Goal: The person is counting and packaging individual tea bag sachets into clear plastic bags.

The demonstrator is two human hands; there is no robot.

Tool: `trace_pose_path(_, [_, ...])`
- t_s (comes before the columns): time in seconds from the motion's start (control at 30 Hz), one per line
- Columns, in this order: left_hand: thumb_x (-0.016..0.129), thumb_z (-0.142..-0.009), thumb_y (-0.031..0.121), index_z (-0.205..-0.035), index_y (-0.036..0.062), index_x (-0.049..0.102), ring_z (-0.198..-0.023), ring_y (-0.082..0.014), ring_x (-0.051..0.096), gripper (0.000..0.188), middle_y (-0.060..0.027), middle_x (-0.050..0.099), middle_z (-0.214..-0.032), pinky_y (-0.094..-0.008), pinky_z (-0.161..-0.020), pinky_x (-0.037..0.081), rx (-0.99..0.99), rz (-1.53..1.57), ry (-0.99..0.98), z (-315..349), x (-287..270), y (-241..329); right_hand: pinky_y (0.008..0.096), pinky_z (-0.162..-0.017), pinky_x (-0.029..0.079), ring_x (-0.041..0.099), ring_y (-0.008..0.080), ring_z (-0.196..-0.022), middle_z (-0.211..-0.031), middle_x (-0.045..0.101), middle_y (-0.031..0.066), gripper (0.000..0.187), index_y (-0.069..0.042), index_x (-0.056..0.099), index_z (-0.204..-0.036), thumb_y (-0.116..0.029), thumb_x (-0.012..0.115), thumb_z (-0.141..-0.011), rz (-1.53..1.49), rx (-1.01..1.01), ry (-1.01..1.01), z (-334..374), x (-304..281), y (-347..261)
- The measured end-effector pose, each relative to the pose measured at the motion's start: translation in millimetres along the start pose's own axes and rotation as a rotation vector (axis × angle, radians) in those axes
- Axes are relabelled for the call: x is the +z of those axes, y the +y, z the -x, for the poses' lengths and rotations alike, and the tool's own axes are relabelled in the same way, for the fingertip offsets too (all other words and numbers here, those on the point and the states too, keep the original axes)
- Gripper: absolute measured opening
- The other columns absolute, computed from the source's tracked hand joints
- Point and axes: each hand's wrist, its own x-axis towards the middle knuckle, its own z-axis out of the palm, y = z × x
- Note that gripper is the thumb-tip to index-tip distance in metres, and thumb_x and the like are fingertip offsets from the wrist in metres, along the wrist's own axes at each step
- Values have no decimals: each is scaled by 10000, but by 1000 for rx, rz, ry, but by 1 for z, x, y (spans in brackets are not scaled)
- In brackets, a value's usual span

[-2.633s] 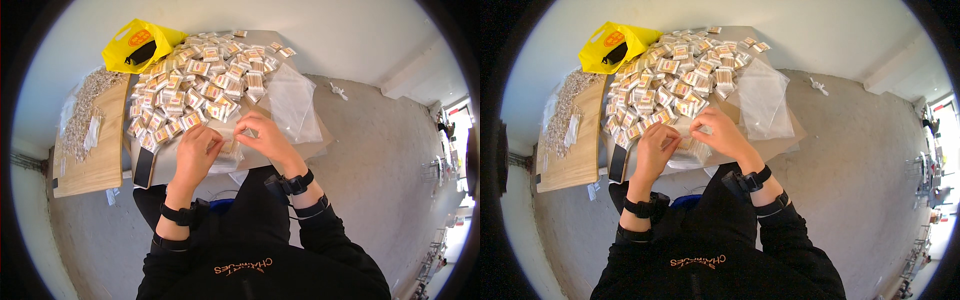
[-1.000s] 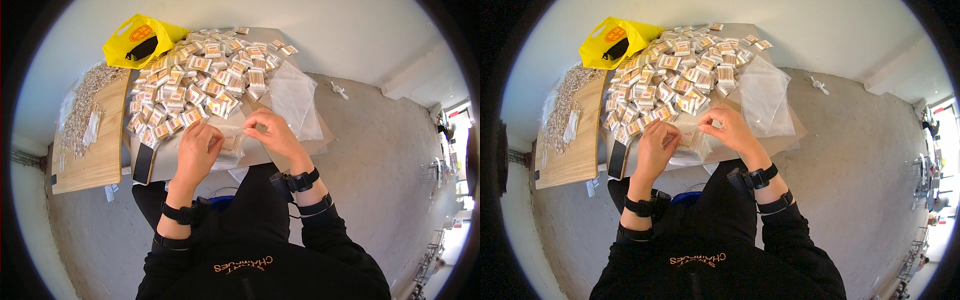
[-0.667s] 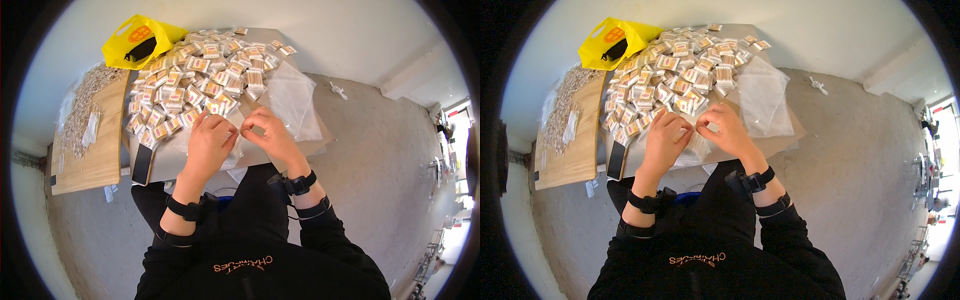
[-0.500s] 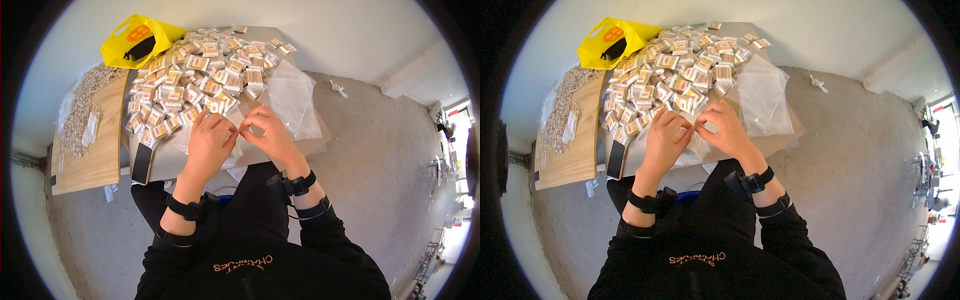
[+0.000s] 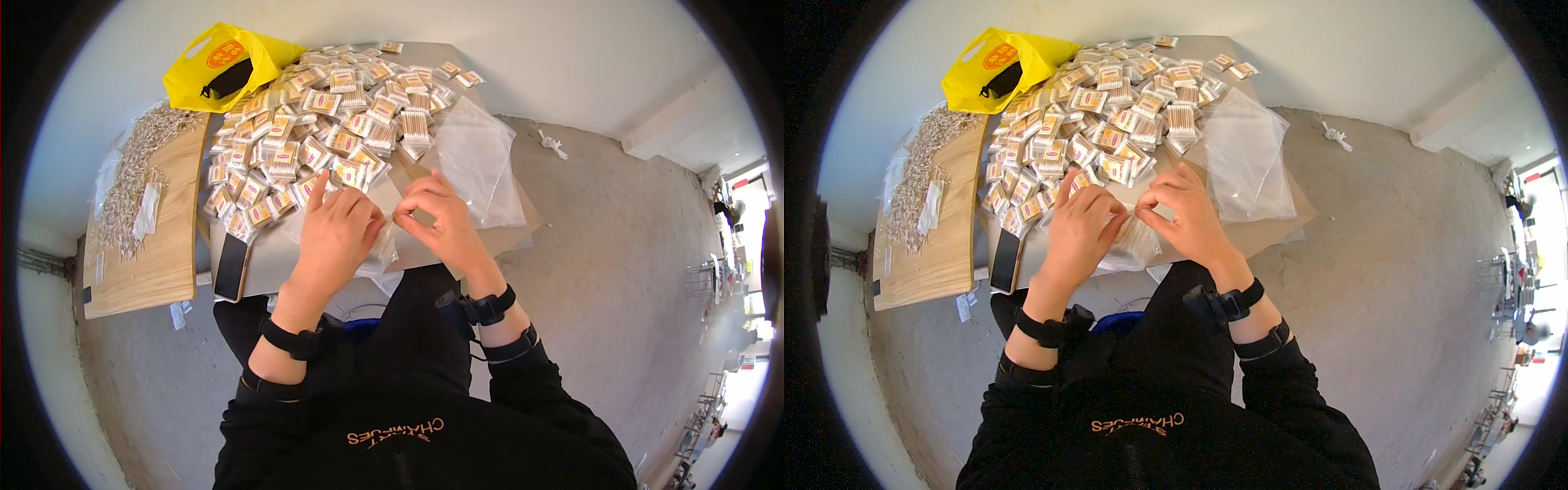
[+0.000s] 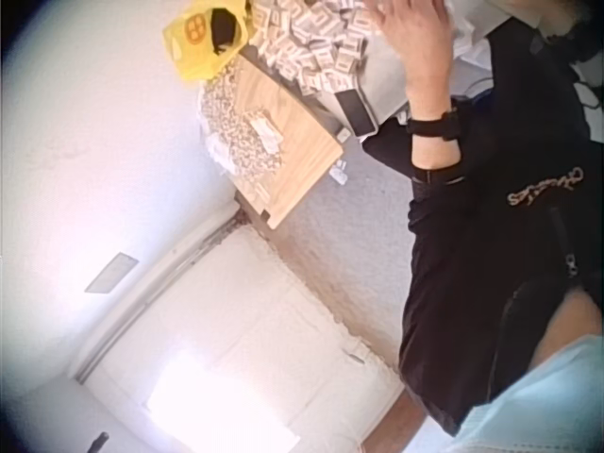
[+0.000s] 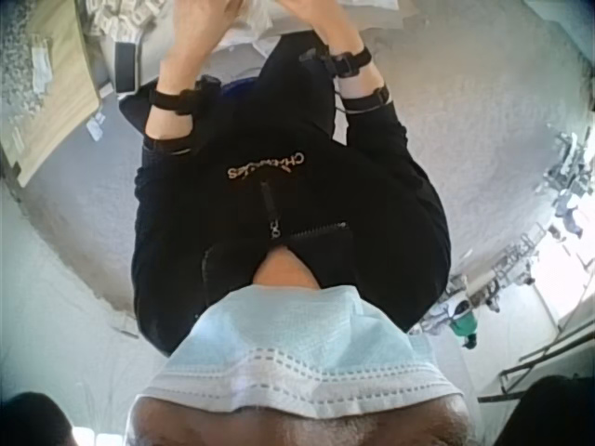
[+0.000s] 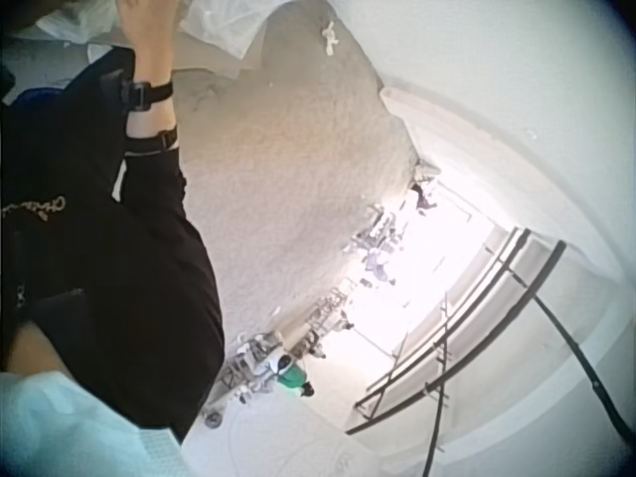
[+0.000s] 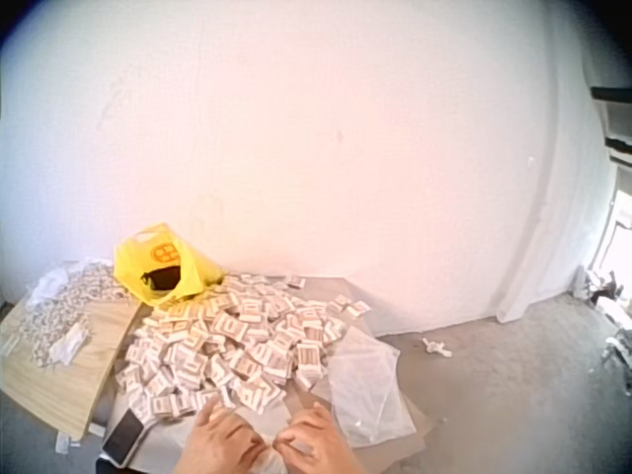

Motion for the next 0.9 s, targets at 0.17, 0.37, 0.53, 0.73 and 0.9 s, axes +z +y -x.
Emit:
trace_pose_path(0.17, [706, -747, 73, -788, 96, 591, -827, -220, 594, 125, -23, 574, -810, -495, -1093, 292, 59, -79, -37, 8, -6, -13, 347, -839, 403, 509, 229, -911, -824, 596, 33, 73, -77, 671, -778, -105, 733, -751, -14, -41, 61, 6, 1, 7])
trace_pose_path(0.37, [700, -738, 67, -811, 89, 571, -834, -226, 588, 151, -31, 564, -812, -508, -1102, 283, 81, -99, -69, 12, -12, -20, 356, -835, 404, 509, 228, -931, -831, 603, 40, 74, -66, 676, -796, -86, 734, -753, -50, 9, 53, 9, -1, 5])
trace_pose_path(0.53, [698, -741, 66, -819, 85, 565, -821, -231, 584, 155, -35, 556, -805, -499, -1097, 295, 72, -133, -68, 15, -11, -20, 424, -1095, 279, 542, 220, -992, -854, 600, 14, 75, -78, 672, -828, -113, 717, -780, -71, 66, -4, 7, 1, 1])
trace_pose_path(0.73, [708, -754, 101, -805, 102, 583, -815, -211, 583, 135, -34, 511, -791, -477, -1097, 300, 72, -107, -55, 11, -2, -7, 478, -1110, 247, 560, 197, -936, -836, 564, 1, 40, -110, 646, -800, -125, 680, -784, 246, -86, -89, -7, 6, -22])
trace_pose_path(0.9, [704, -745, 74, -807, 97, 598, -829, -223, 584, 125, -35, 561, -820, -502, -1108, 276, 19, -46, -50, 14, -14, -14, 485, -1109, 249, 572, 197, -880, -816, 551, 7, 32, -115, 625, -790, -115, 649, -811, 221, -87, -93, -3, 7, -15])
